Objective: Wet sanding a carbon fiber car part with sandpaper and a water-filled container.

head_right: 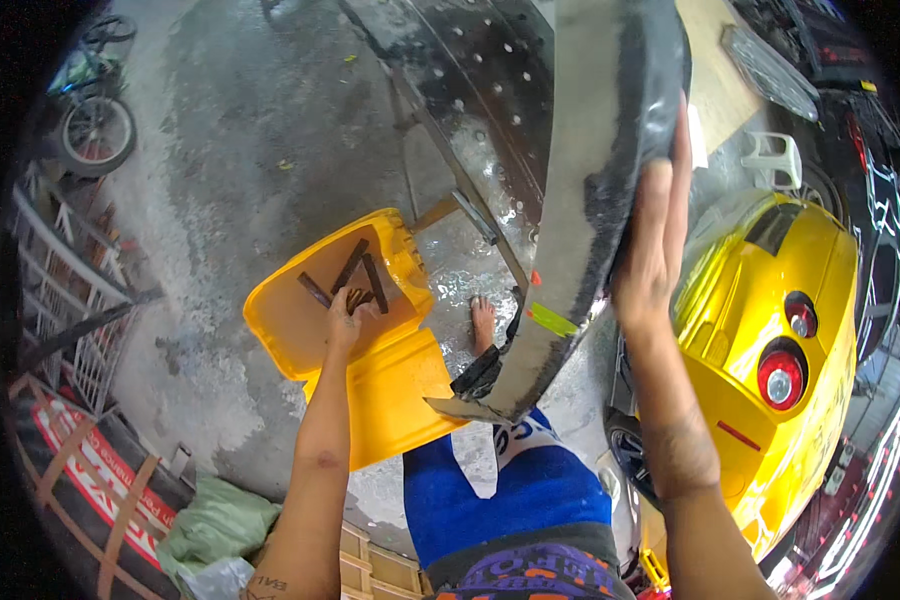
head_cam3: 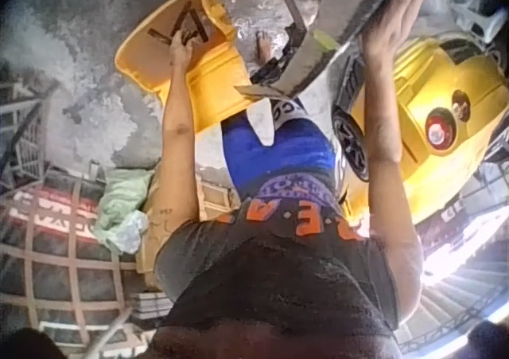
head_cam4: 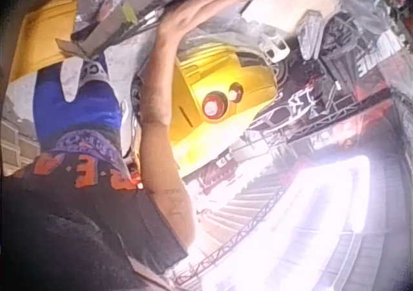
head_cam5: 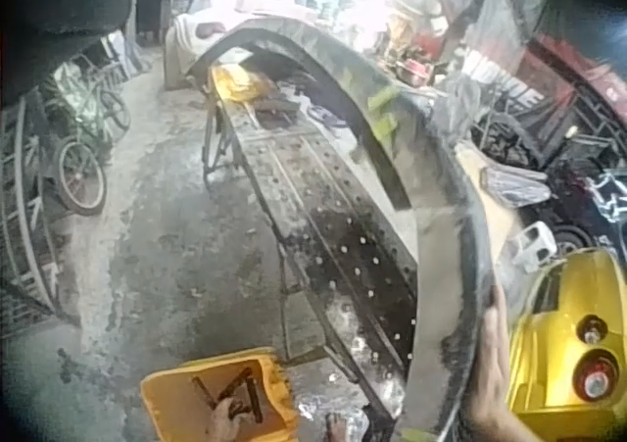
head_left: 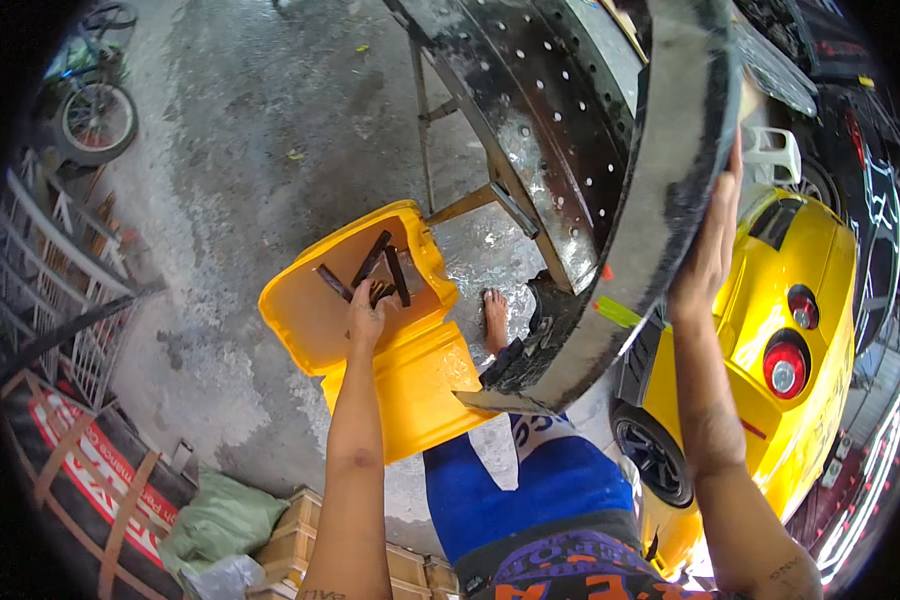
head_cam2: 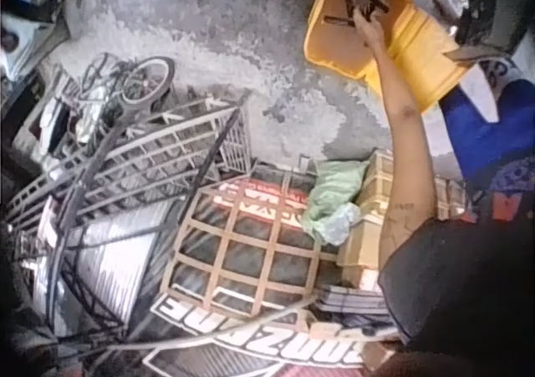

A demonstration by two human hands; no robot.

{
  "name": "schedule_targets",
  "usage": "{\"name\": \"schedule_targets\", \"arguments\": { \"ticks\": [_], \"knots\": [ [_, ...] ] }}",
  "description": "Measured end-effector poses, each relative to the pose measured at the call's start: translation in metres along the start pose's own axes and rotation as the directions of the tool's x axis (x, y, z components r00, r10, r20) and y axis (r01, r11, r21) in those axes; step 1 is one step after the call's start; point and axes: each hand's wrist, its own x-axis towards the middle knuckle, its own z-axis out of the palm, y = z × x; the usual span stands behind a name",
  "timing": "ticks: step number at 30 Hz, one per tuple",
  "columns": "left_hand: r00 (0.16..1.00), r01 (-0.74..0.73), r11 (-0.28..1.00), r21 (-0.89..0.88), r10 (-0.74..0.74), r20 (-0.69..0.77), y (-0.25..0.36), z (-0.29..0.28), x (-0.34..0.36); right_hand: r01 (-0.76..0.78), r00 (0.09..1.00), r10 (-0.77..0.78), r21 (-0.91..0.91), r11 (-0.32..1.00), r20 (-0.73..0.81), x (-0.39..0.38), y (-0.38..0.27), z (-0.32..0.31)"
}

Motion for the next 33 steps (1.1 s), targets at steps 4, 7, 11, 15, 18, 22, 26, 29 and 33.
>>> {"name": "schedule_targets", "arguments": {
  "ticks": [4, 7, 11, 15, 18, 22, 26, 29, 33],
  "knots": [
    [0.983, 0.108, 0.994, -0.008, -0.106, 0.147, -0.060, 0.015, 0.001, -0.559, 0.717, 0.696, 0.571, 0.601, -0.032, -0.080, 0.031, -0.039],
    [0.959, -0.202, 0.917, 0.344, 0.114, 0.259, -0.090, -0.022, -0.016, -0.484, 0.854, 0.514, 0.234, 0.843, -0.083, -0.114, 0.058, -0.032],
    [1.000, 0.008, 0.999, -0.053, -0.008, 0.002, -0.003, -0.074, -0.034, -0.067, 0.996, 0.041, 0.377, 0.924, 0.075, -0.086, 0.034, 0.023],
    [0.995, -0.084, 0.991, -0.108, 0.090, 0.043, 0.195, -0.158, -0.029, -0.145, 0.988, 0.113, 0.379, 0.914, 0.106, -0.075, 0.019, -0.005],
    [0.925, -0.373, 0.926, 0.052, 0.367, 0.096, 0.360, -0.224, -0.021, -0.114, 0.993, 0.090, 0.415, 0.903, 0.077, -0.057, 0.007, 0.000],
    [0.683, -0.730, 0.604, 0.319, 0.650, 0.332, 0.546, -0.241, 0.003, -0.010, 0.999, 0.027, 0.458, 0.889, -0.031, -0.007, 0.002, 0.016],
    [0.593, -0.774, 0.288, 0.564, 0.644, 0.484, 0.630, -0.224, 0.026, 0.149, 0.976, -0.073, 0.381, 0.912, -0.207, 0.046, 0.003, 0.034],
    [0.548, -0.787, 0.159, 0.597, 0.625, 0.556, 0.646, -0.209, 0.027, 0.178, 0.966, -0.095, 0.350, 0.920, -0.241, 0.049, 0.007, 0.037],
    [0.648, -0.758, 0.350, 0.551, 0.498, 0.576, 0.636, -0.198, 0.011, 0.033, 0.996, 0.003, 0.423, 0.906, -0.085, -0.003, -0.003, 0.031]
  ]
}}
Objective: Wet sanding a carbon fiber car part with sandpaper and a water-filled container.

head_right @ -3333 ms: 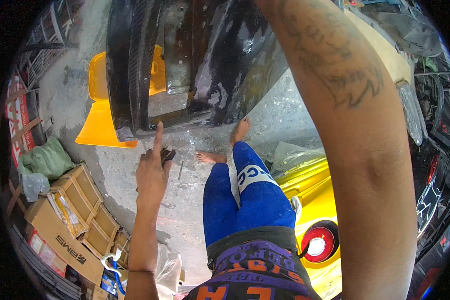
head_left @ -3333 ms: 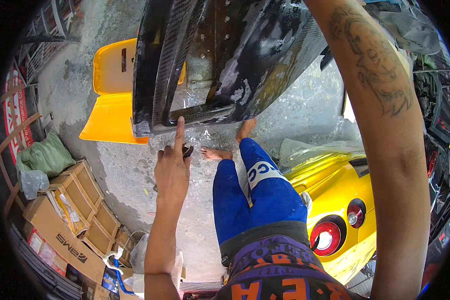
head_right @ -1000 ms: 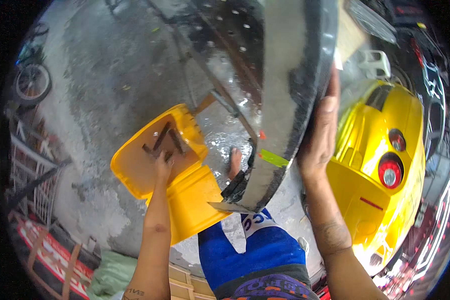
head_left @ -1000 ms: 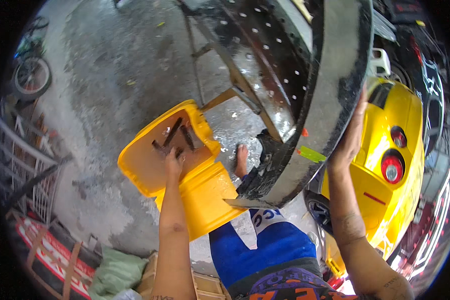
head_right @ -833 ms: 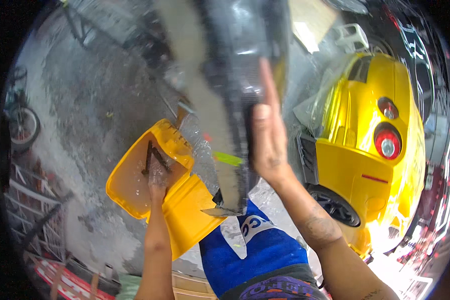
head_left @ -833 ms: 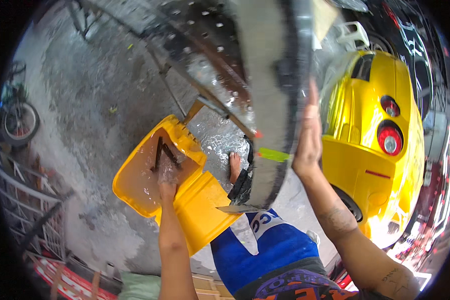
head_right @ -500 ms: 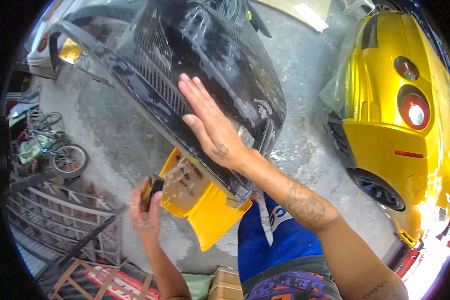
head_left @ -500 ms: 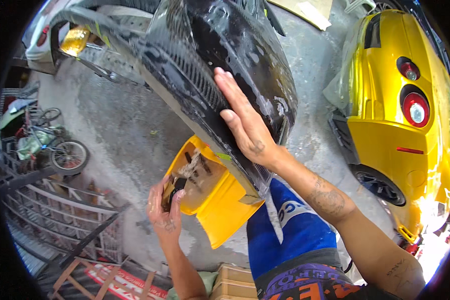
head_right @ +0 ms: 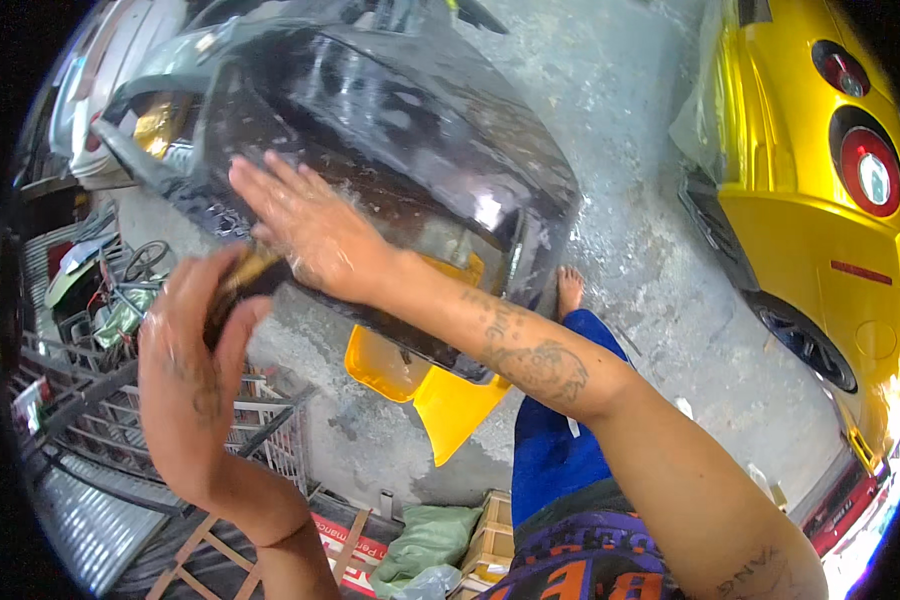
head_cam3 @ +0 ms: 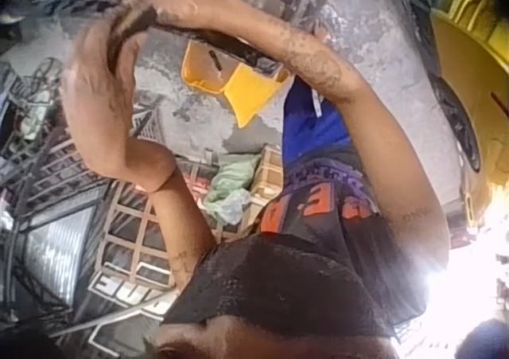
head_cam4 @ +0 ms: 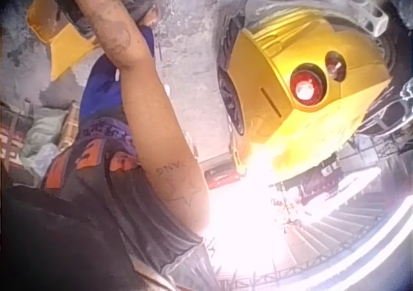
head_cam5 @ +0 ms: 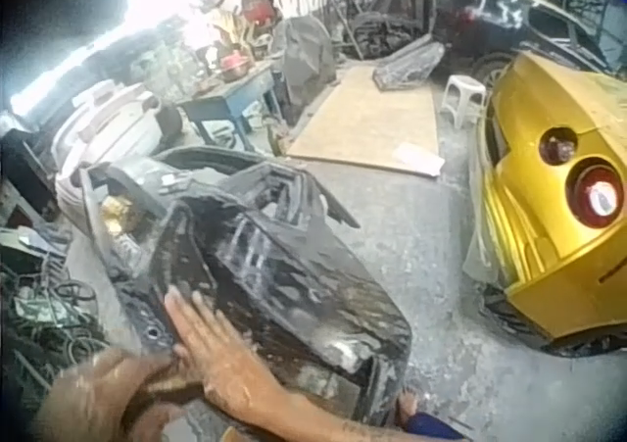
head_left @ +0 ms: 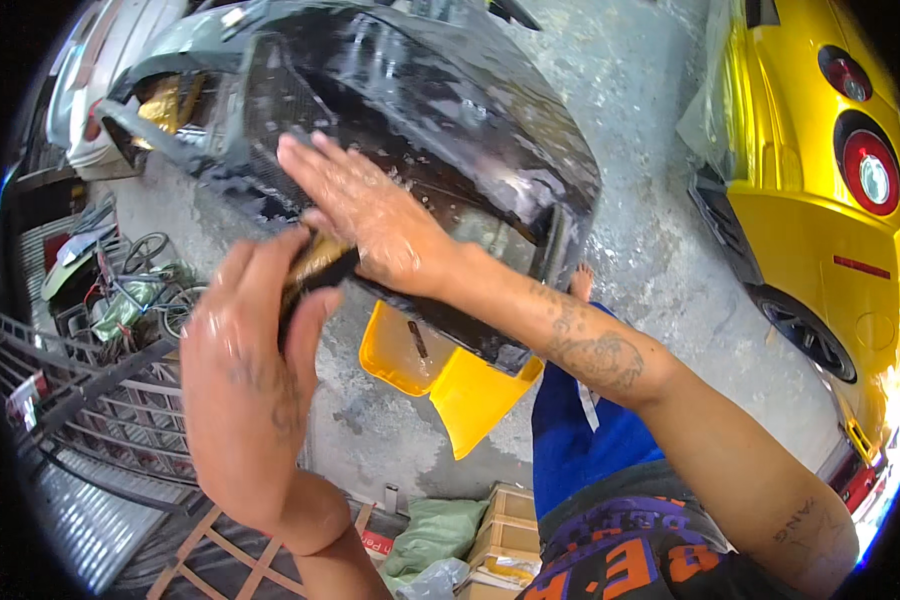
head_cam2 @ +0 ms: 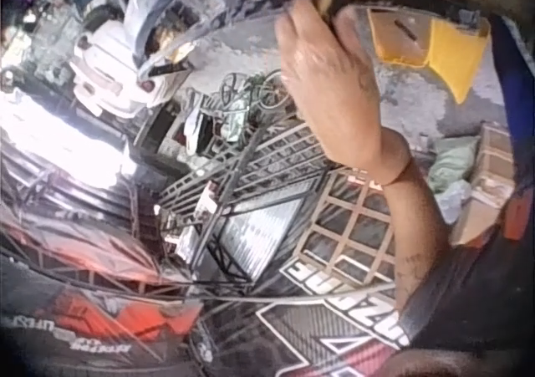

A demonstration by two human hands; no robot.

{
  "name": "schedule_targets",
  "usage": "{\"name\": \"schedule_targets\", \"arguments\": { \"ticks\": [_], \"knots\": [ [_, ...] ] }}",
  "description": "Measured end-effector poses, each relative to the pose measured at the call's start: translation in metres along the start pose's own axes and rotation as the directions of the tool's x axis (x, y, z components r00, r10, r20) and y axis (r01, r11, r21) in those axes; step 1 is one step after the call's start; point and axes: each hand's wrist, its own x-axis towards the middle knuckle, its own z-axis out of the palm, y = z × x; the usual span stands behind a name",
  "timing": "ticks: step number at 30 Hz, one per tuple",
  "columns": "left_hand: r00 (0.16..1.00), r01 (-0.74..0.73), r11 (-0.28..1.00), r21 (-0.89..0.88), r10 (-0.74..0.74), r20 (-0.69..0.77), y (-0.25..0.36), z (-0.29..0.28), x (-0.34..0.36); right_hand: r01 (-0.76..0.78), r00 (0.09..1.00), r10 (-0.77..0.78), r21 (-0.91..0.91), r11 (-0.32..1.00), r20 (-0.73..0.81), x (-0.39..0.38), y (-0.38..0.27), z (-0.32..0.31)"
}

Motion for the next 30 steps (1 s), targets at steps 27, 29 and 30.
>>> {"name": "schedule_targets", "arguments": {
  "ticks": [27, 29, 30],
  "knots": [
    [0.716, 0.698, 0.537, -0.473, -0.511, 0.476, -0.040, 0.215, -0.202, -0.342, 0.895, 0.377, 0.175, 0.923, -0.239, -0.138, -0.005, -0.046],
    [0.701, 0.713, 0.520, -0.470, -0.515, 0.494, -0.040, 0.219, -0.202, -0.394, 0.877, 0.412, 0.122, 0.911, -0.246, -0.153, -0.010, -0.048],
    [0.701, 0.713, 0.522, -0.468, -0.512, 0.497, -0.039, 0.219, -0.202, -0.423, 0.861, 0.439, 0.117, 0.899, -0.257, -0.159, -0.011, -0.047]
  ]
}}
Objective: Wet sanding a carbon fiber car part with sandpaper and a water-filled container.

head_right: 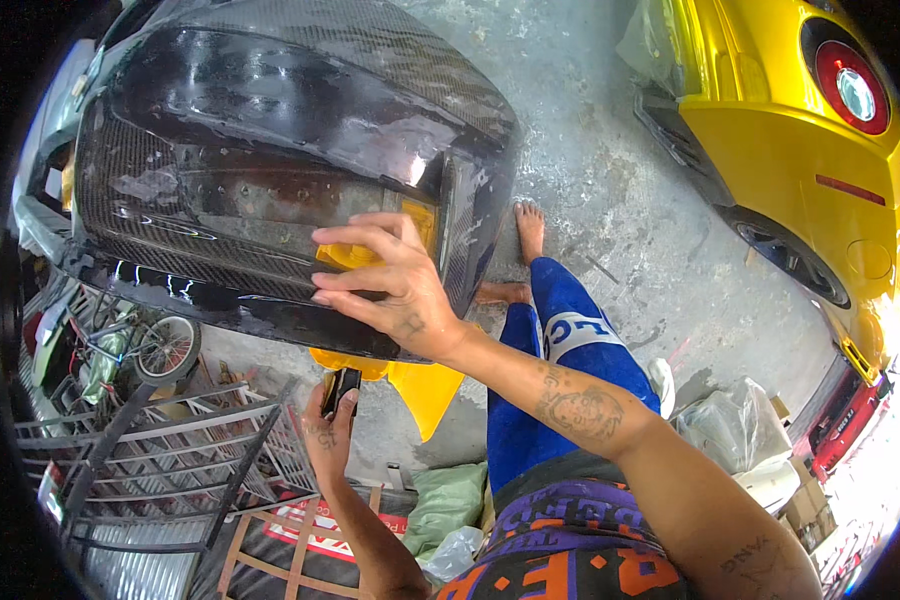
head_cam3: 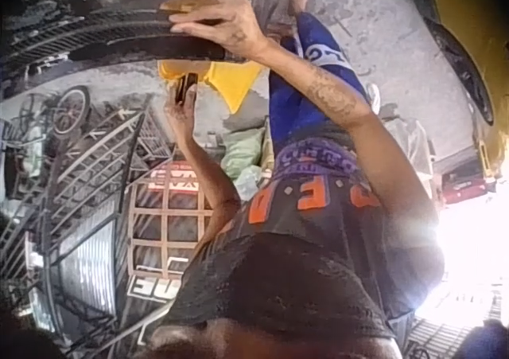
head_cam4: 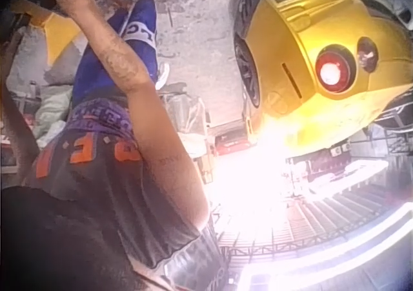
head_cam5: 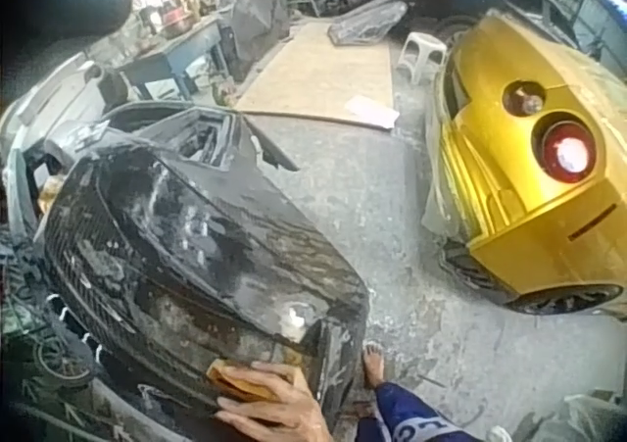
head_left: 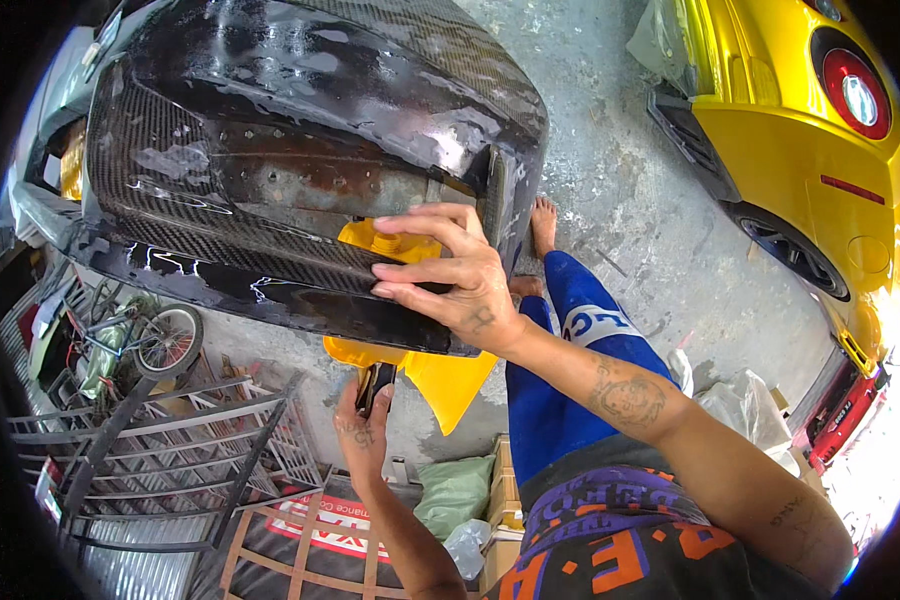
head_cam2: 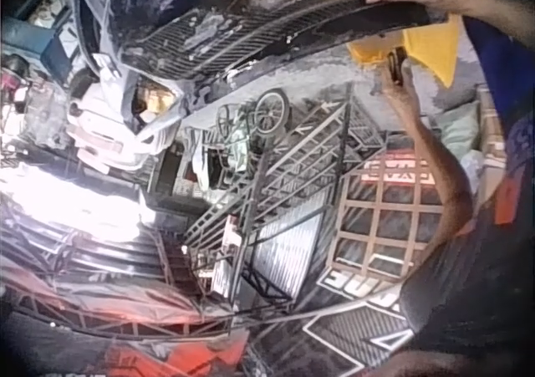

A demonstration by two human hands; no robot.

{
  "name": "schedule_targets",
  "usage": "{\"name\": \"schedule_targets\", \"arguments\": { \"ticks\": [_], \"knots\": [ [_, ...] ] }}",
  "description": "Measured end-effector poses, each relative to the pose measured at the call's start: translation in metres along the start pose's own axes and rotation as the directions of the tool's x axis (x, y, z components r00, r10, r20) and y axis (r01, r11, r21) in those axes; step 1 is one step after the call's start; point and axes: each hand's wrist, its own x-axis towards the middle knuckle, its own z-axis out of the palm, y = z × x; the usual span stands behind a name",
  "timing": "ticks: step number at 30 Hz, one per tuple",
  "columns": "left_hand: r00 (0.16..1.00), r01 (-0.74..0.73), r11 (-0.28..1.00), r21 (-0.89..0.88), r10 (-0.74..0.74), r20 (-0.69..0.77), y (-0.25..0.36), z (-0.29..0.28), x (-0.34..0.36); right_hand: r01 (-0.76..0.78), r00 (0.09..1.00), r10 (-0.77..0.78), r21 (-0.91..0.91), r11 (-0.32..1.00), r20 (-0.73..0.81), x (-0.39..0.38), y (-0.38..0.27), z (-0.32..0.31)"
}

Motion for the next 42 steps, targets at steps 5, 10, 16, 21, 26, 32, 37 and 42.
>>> {"name": "schedule_targets", "arguments": {
  "ticks": [5, 10, 16, 21, 26, 32, 37, 42],
  "knots": [
    [0.999, 0.042, 0.999, -0.017, -0.042, -0.004, 0.005, -0.002, -0.002, -0.014, 1.000, 0.013, -0.073, 0.997, -0.020, -0.020, 0.005, -0.009],
    [1.000, 0.016, 0.995, 0.096, -0.019, 0.023, 0.007, -0.005, 0.002, -0.039, 0.999, 0.041, -0.138, 0.990, 0.015, -0.037, 0.013, -0.024],
    [0.998, -0.065, 0.996, 0.068, 0.066, -0.015, -0.011, 0.001, 0.001, -0.035, 0.993, 0.042, -0.059, 0.998, 0.110, -0.031, 0.003, -0.025],
    [0.997, -0.035, 0.998, 0.058, 0.031, 0.070, -0.006, 0.006, 0.006, 0.181, 0.927, -0.228, 0.178, 0.967, 0.298, 0.023, -0.021, 0.018],
    [0.997, 0.050, 0.998, 0.041, -0.053, 0.061, -0.002, 0.001, 0.002, 0.148, 0.920, -0.164, 0.072, 0.986, 0.356, 0.007, -0.023, 0.023],
    [0.999, 0.011, 0.998, 0.064, -0.014, 0.044, 0.003, -0.006, 0.002, 0.112, 0.904, -0.117, 0.038, 0.993, 0.410, -0.028, -0.005, -0.009],
    [0.999, -0.002, 0.997, 0.082, 0.005, -0.038, 0.014, -0.011, 0.000, 0.028, 0.887, -0.024, -0.002, 1.000, 0.460, -0.056, 0.002, -0.034],
    [0.999, 0.022, 0.998, 0.058, -0.019, -0.047, 0.026, -0.024, -0.003, -0.041, 0.875, 0.039, -0.007, 0.999, 0.483, -0.079, 0.009, -0.050]
  ]
}}
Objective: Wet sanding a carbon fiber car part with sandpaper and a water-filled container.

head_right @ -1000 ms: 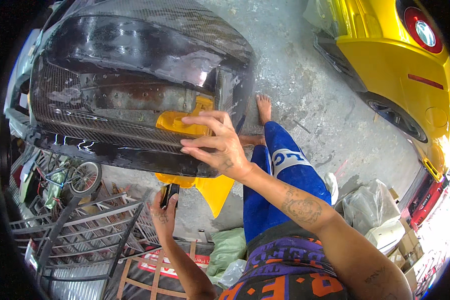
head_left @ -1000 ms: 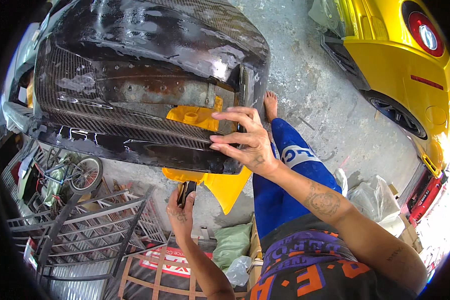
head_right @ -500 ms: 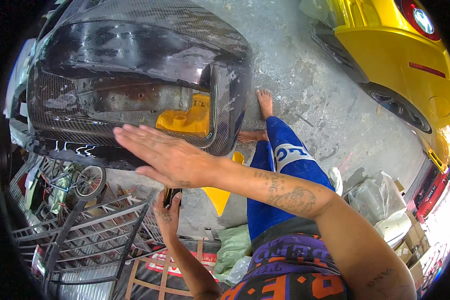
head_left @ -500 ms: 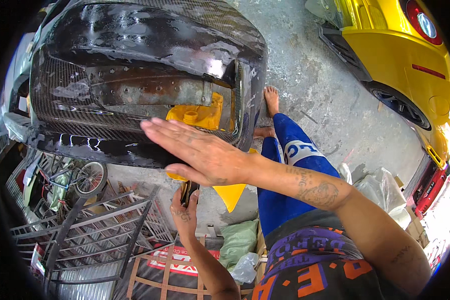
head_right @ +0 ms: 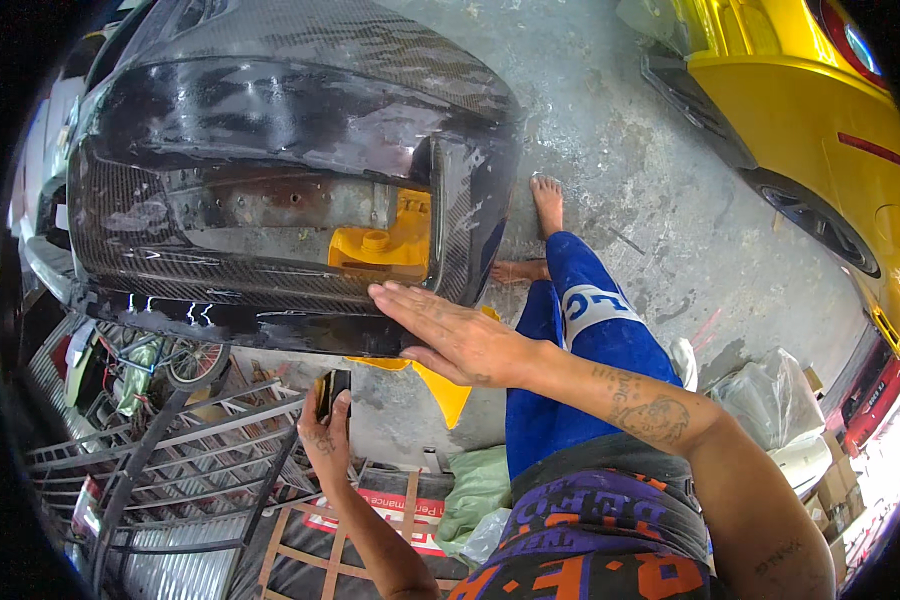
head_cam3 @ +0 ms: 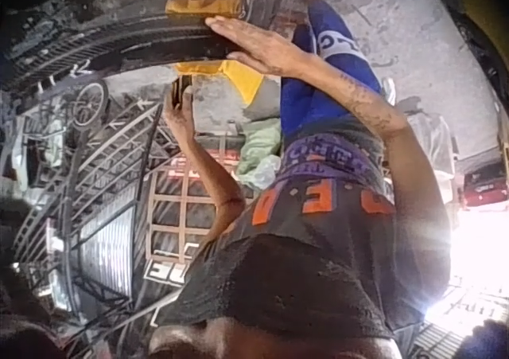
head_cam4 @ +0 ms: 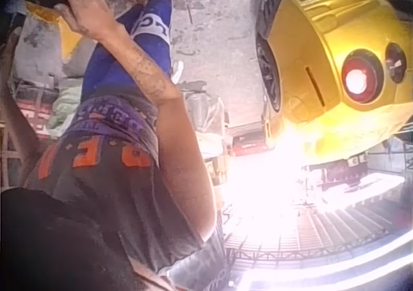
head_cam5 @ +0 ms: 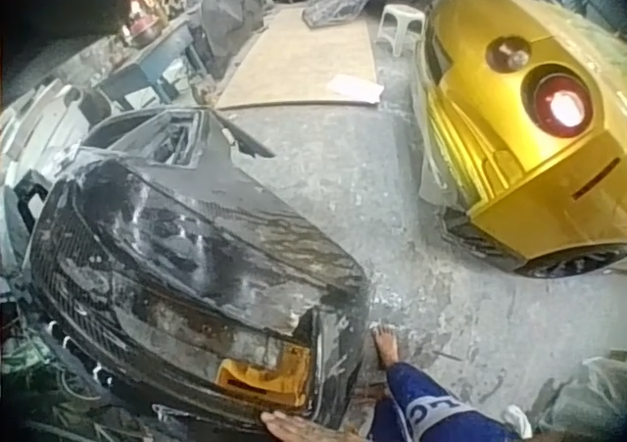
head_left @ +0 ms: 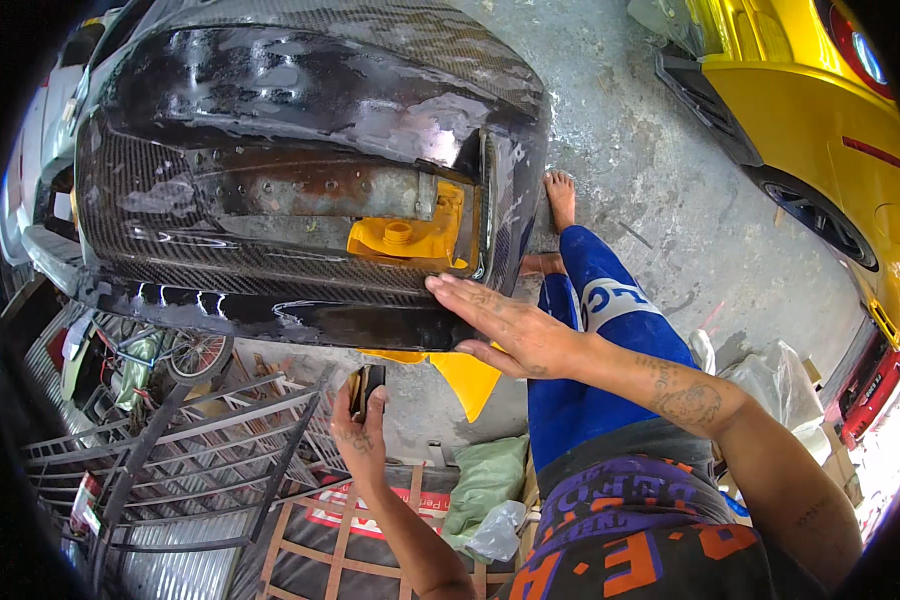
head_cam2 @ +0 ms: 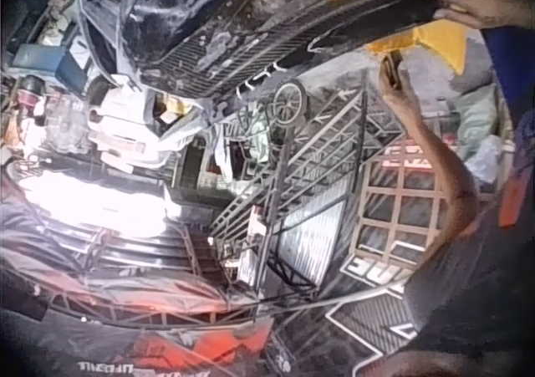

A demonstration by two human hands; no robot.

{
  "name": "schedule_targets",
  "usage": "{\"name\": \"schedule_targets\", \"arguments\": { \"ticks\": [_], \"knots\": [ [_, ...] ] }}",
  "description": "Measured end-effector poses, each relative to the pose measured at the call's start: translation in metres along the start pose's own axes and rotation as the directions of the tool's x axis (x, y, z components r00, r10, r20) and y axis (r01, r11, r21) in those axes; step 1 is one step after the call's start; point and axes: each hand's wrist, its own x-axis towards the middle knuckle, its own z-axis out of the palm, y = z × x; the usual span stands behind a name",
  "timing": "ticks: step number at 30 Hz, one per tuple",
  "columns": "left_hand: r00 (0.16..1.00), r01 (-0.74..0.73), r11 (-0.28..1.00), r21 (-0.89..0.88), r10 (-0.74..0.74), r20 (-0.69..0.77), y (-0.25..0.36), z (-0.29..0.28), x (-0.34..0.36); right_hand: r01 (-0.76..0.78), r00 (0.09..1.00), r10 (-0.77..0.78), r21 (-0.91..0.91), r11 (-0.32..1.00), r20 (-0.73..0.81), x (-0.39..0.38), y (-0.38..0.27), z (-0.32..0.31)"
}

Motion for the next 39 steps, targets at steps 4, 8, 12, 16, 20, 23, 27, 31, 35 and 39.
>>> {"name": "schedule_targets", "arguments": {
  "ticks": [4, 8, 12, 16, 20, 23, 27, 31, 35, 39],
  "knots": [
    [0.998, -0.014, 0.999, 0.033, 0.017, -0.065, 0.000, 0.000, -0.002, -0.024, 1.000, 0.025, -0.038, 0.999, 0.015, -0.016, 0.006, -0.006],
    [0.997, 0.019, 0.999, 0.030, -0.017, -0.073, 0.006, -0.002, -0.007, -0.037, 0.994, 0.051, -0.141, 0.989, 0.096, -0.024, 0.013, -0.019],
    [0.996, 0.048, 0.998, 0.032, -0.046, -0.078, 0.010, 0.001, -0.010, -0.020, 0.992, 0.034, -0.119, 0.993, 0.119, -0.016, 0.010, -0.020],
    [0.998, -0.018, 1.000, 0.003, 0.018, -0.062, 0.015, 0.012, -0.008, -0.054, 0.998, 0.053, 0.048, 0.997, 0.027, 0.002, -0.002, -0.008],
    [0.996, -0.034, 0.994, 0.107, 0.042, -0.075, 0.022, 0.013, -0.010, -0.075, 0.992, 0.084, -0.096, 0.993, 0.097, -0.019, 0.001, -0.016],
    [0.996, 0.050, 0.998, -0.044, -0.053, -0.077, 0.023, 0.017, -0.011, -0.042, 0.965, 0.114, -0.287, 0.957, 0.236, -0.034, 0.012, -0.041],
    [0.991, 0.013, 1.000, 0.012, -0.011, -0.136, 0.030, 0.018, -0.013, -0.052, 0.980, 0.109, -0.310, 0.949, 0.169, -0.048, 0.031, -0.064],
    [0.991, 0.042, 0.998, 0.044, -0.035, -0.129, 0.045, 0.022, -0.015, -0.311, 0.947, 0.316, 0.081, 0.947, -0.055, -0.037, 0.040, -0.070],
    [0.988, 0.085, 0.996, 0.027, -0.081, -0.129, 0.045, 0.027, -0.026, -0.522, 0.821, 0.560, 0.543, 0.658, 0.111, -0.011, 0.039, -0.055],
    [0.997, -0.025, 0.997, 0.067, 0.029, -0.069, 0.046, 0.032, -0.035, -0.711, 0.633, 0.704, 0.602, 0.363, 0.323, 0.002, 0.039, -0.041]
  ]
}}
